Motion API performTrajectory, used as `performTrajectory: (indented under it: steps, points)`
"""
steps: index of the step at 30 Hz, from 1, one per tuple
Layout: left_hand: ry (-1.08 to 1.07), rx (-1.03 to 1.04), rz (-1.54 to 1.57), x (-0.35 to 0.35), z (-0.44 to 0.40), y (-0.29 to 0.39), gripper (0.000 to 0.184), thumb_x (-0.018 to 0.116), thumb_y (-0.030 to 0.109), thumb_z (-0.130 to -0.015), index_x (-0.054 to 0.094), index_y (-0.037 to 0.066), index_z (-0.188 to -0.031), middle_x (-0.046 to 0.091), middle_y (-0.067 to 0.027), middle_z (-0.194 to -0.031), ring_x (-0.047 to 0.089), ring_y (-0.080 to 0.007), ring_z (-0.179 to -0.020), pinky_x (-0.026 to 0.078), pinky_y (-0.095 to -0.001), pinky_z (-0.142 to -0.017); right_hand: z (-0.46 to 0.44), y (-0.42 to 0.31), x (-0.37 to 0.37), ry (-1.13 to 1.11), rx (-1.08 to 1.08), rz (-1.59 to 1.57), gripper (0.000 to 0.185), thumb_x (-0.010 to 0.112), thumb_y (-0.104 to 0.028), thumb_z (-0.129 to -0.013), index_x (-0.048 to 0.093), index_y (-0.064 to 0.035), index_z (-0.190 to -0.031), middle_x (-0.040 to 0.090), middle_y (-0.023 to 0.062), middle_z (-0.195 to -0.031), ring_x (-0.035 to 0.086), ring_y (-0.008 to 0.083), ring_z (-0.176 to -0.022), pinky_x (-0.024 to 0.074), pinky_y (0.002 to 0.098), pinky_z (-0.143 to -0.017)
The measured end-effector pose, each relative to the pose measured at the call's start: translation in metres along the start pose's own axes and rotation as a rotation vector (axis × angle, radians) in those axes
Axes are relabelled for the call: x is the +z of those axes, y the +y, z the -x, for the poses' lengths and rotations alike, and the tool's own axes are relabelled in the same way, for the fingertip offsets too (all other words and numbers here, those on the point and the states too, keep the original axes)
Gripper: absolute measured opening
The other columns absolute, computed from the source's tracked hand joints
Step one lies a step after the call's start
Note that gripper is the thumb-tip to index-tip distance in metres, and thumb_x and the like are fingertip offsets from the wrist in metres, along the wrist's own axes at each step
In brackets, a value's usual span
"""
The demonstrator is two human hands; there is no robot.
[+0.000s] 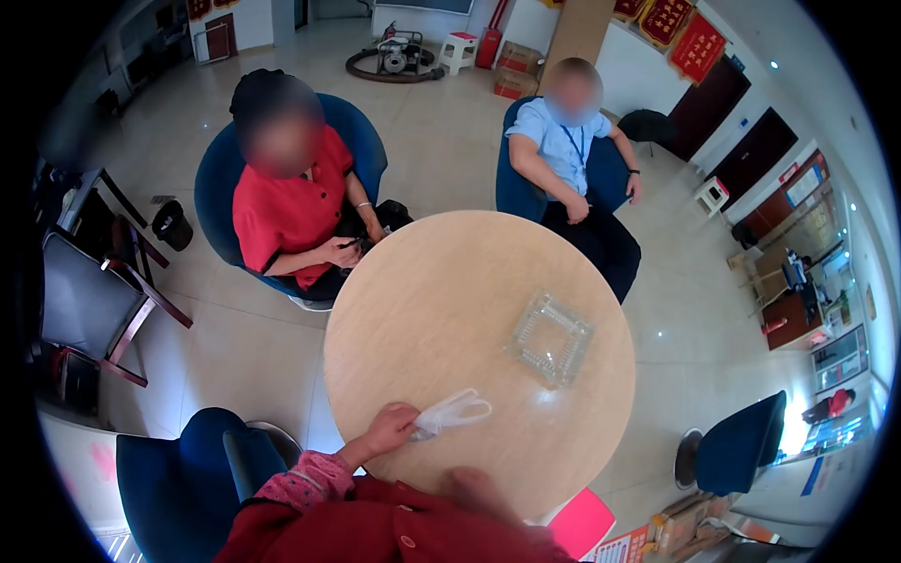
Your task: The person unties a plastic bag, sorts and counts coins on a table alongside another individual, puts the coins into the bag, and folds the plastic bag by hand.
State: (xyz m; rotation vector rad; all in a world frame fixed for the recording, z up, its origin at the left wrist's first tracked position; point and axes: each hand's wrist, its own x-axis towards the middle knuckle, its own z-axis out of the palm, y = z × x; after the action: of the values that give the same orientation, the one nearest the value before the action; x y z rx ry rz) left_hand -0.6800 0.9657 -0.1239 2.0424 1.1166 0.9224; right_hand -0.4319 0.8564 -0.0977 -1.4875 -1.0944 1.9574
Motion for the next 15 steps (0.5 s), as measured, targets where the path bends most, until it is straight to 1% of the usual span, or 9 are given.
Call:
performTrajectory:
  steps: [2,3,4,5,6,8,9,11,15]
  points:
    - [-0.033,-0.038,-0.019,-0.007,-0.002,0.006,0.019,0.063,0.019,-0.078,0.064,0.008,-0.094,0.064,-0.0093,-0.093,0.059,-0.0284,-0.091,0.045,-0.0402,-0.081,0.016,-0.032,0.013,0.040,0.230,-0.428,0.026,0.053,-0.022,-0.093,0.060,-0.0004,-0.105,0.064,0.0090,-0.092,0.062,0.0177,-0.076,0.0523,0.0294,-0.068]
    - [-0.067,-0.074,-0.041,-0.009,-0.002,0.009,0.018,0.063,0.019,-0.078,0.064,0.008,-0.093,0.064,-0.0090,-0.093,0.059,-0.0282,-0.092,0.045,-0.0400,-0.081,0.016,-0.039,0.018,0.042,0.234,-0.433,0.026,0.053,-0.022,-0.093,0.060,-0.0004,-0.105,0.064,0.0090,-0.092,0.062,0.0178,-0.076,0.0523,0.0294,-0.068]
    - [-0.073,-0.069,-0.040,-0.006,-0.002,0.009,0.018,0.063,0.019,-0.078,0.064,0.008,-0.093,0.064,-0.0090,-0.093,0.059,-0.0282,-0.092,0.045,-0.0400,-0.081,0.014,-0.043,0.021,0.074,0.262,-0.394,0.026,0.054,-0.024,-0.093,0.061,-0.0004,-0.103,0.064,0.0087,-0.087,0.062,0.0176,-0.073,0.0521,0.0293,-0.065]
    - [-0.058,-0.063,-0.034,-0.006,-0.002,0.008,0.018,0.063,0.020,-0.078,0.064,0.009,-0.092,0.064,-0.0088,-0.092,0.059,-0.0280,-0.092,0.045,-0.0399,-0.080,0.011,-0.049,0.023,0.101,0.291,-0.354,0.027,0.055,-0.025,-0.092,0.061,-0.0003,-0.101,0.063,0.0083,-0.082,0.062,0.0174,-0.070,0.0519,0.0293,-0.062]
    - [-0.041,-0.058,-0.029,-0.006,-0.002,0.007,0.017,0.063,0.020,-0.078,0.064,0.009,-0.091,0.064,-0.0086,-0.092,0.059,-0.0278,-0.092,0.045,-0.0397,-0.080,0.008,-0.054,0.023,0.100,0.291,-0.356,0.027,0.055,-0.025,-0.092,0.061,-0.0003,-0.101,0.063,0.0083,-0.082,0.062,0.0174,-0.070,0.0519,0.0293,-0.062]
    - [-0.033,-0.059,-0.024,-0.009,-0.003,0.010,0.017,0.063,0.020,-0.078,0.064,0.009,-0.091,0.064,-0.0085,-0.092,0.059,-0.0277,-0.092,0.045,-0.0396,-0.080,0.005,-0.065,0.024,0.109,0.408,-0.380,0.028,0.057,-0.028,-0.091,0.062,-0.0007,-0.095,0.063,0.0077,-0.077,0.061,0.0171,-0.065,0.0514,0.0289,-0.060]
    - [-0.023,-0.058,-0.018,-0.010,-0.003,0.012,0.017,0.063,0.020,-0.078,0.064,0.009,-0.090,0.064,-0.0084,-0.091,0.059,-0.0275,-0.092,0.045,-0.0396,-0.080,0.004,-0.070,0.027,0.108,0.410,-0.382,0.028,0.057,-0.028,-0.091,0.062,-0.0007,-0.095,0.063,0.0077,-0.077,0.061,0.0171,-0.065,0.0514,0.0289,-0.060]
    - [-0.014,-0.054,-0.023,-0.011,-0.003,0.014,0.017,0.063,0.020,-0.078,0.064,0.009,-0.090,0.064,-0.0083,-0.091,0.059,-0.0273,-0.091,0.045,-0.0395,-0.080,0.009,-0.085,0.038,0.206,0.376,-0.419,0.023,0.055,-0.025,-0.090,0.059,-0.0048,-0.080,0.054,0.0027,-0.065,0.049,0.0143,-0.054,0.0407,0.0271,-0.050]
    - [-0.008,-0.055,-0.026,-0.010,-0.003,0.015,0.016,0.063,0.020,-0.078,0.064,0.009,-0.090,0.064,-0.0082,-0.092,0.059,-0.0271,-0.092,0.045,-0.0396,-0.079,0.005,-0.076,0.032,0.194,0.405,-0.417,0.024,0.056,-0.026,-0.090,0.058,-0.0045,-0.081,0.054,0.0029,-0.066,0.050,0.0145,-0.056,0.0415,0.0273,-0.051]
